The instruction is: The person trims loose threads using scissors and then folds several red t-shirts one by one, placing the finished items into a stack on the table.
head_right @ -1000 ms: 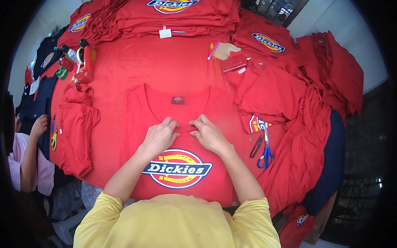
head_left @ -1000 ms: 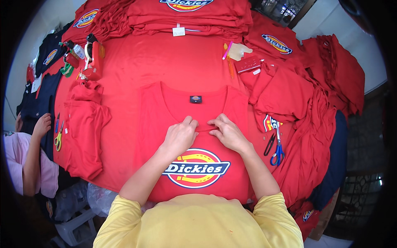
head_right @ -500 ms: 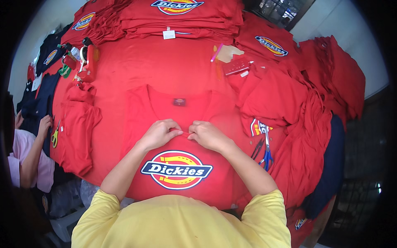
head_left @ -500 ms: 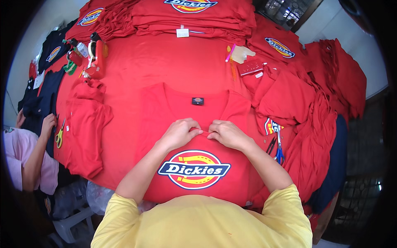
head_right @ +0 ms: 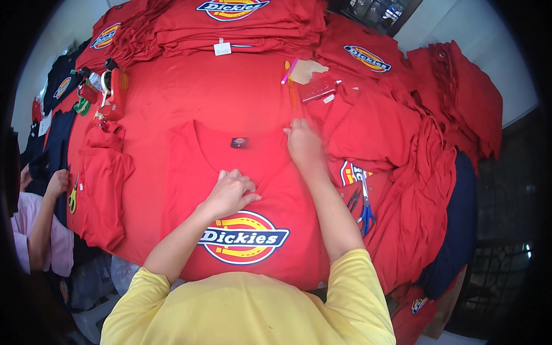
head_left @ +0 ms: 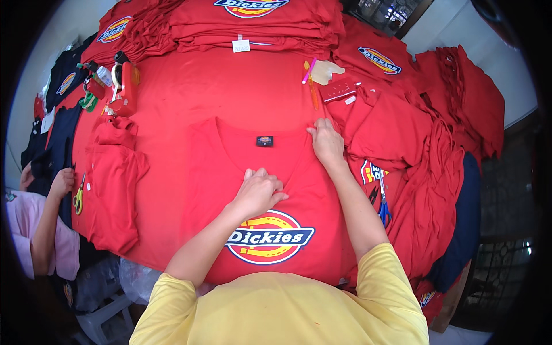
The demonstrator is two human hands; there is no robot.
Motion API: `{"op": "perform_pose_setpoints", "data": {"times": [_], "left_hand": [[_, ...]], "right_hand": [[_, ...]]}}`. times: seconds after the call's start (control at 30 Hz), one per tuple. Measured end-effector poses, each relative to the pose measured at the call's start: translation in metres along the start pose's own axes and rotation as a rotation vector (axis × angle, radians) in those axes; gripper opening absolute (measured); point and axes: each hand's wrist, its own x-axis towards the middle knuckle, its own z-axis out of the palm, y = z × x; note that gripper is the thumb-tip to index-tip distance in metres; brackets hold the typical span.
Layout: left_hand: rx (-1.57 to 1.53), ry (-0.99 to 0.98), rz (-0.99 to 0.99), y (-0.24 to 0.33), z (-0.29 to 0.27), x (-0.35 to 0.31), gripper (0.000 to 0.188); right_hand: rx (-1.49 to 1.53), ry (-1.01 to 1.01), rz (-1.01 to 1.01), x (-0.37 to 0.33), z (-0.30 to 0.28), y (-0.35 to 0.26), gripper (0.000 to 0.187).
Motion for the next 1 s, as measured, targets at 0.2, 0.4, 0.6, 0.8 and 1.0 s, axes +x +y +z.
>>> {"op": "perform_pose_setpoints", "data": {"times": [0.2,0.4,0.6,0.8,1.0], "left_hand": [[-0.079,0.004,0.047,-0.008,-0.008,0.000,0.022],[0.175,0.736,-0.319,-0.090,-0.040,0.000,0.028],[0.509,0.606,-0.173,-0.154,-0.054,0.009,0.038],[0.278,0.625,-0.268,-0.162,-0.071,0.008,0.026],[0.224,0.623,-0.224,-0.183,-0.078,0.019,0.020]], "right_hand": [[-0.004,0.058,0.052,0.011,0.008,-0.004,0.025],[0.256,0.258,-0.123,-0.008,-0.008,0.009,0.030],[-0.224,0.277,-0.008,0.011,0.017,0.013,0.027],[-0.128,0.298,-0.113,0.006,0.009,0.006,0.024],[-0.003,0.214,-0.306,0.000,0.018,0.016,0.027]]}}
